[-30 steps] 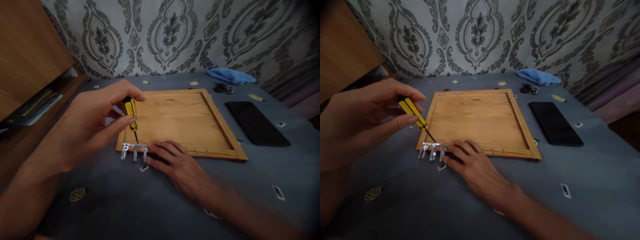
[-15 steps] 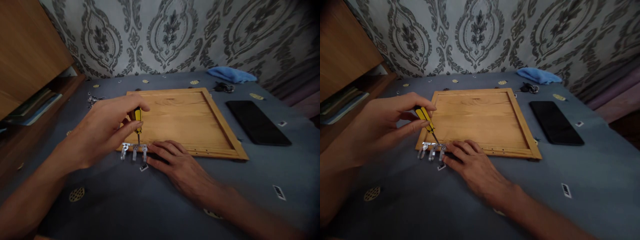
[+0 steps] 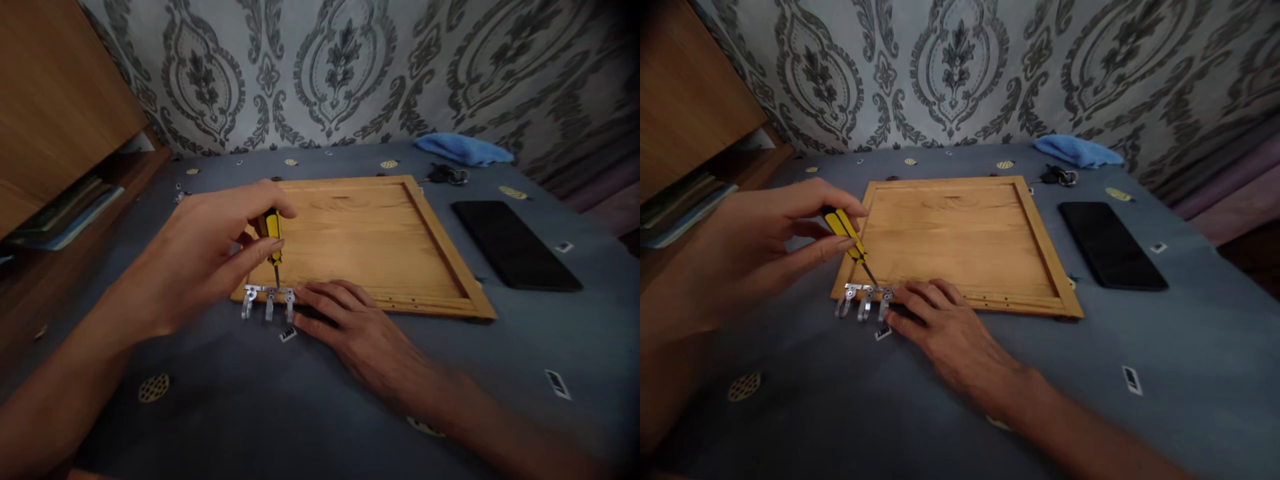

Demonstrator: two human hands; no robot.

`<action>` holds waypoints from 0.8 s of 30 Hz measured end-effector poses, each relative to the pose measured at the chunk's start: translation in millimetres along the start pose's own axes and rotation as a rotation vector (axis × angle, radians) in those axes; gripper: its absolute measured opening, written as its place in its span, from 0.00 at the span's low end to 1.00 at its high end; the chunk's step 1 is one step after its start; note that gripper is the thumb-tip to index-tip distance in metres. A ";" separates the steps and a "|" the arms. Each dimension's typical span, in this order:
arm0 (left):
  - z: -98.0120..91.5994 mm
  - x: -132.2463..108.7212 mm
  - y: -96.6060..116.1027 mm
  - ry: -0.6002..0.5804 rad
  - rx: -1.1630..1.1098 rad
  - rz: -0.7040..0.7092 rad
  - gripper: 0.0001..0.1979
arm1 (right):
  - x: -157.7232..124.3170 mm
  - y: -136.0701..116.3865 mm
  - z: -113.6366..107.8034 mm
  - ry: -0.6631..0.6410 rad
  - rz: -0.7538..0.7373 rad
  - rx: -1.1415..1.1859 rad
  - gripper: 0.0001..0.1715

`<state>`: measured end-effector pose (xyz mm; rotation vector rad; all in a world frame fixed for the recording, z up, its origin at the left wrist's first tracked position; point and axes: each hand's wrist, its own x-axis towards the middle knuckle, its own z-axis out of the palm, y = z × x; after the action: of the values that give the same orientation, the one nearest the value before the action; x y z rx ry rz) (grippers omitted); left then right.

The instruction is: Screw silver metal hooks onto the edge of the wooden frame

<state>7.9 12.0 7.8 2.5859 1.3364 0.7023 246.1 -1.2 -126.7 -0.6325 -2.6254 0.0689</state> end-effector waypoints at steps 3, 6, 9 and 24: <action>-3.0 0.2 1.8 -0.007 0.034 -0.016 0.10 | 0.0 0.1 -0.7 -0.004 0.000 0.002 0.20; -3.2 -0.2 2.3 0.000 0.035 -0.012 0.10 | 0.5 -0.1 -1.5 -0.009 0.002 0.004 0.19; -2.6 -0.9 3.8 0.010 0.005 -0.001 0.10 | 0.6 0.0 -1.5 -0.014 0.004 0.010 0.19; 1.2 -0.3 13.6 -0.009 -0.028 0.007 0.10 | -1.3 1.1 1.5 0.016 -0.006 0.010 0.21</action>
<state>18.3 3.8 11.2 2.5700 1.3068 0.7046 246.9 -0.7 -128.7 -0.6193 -2.6094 0.0751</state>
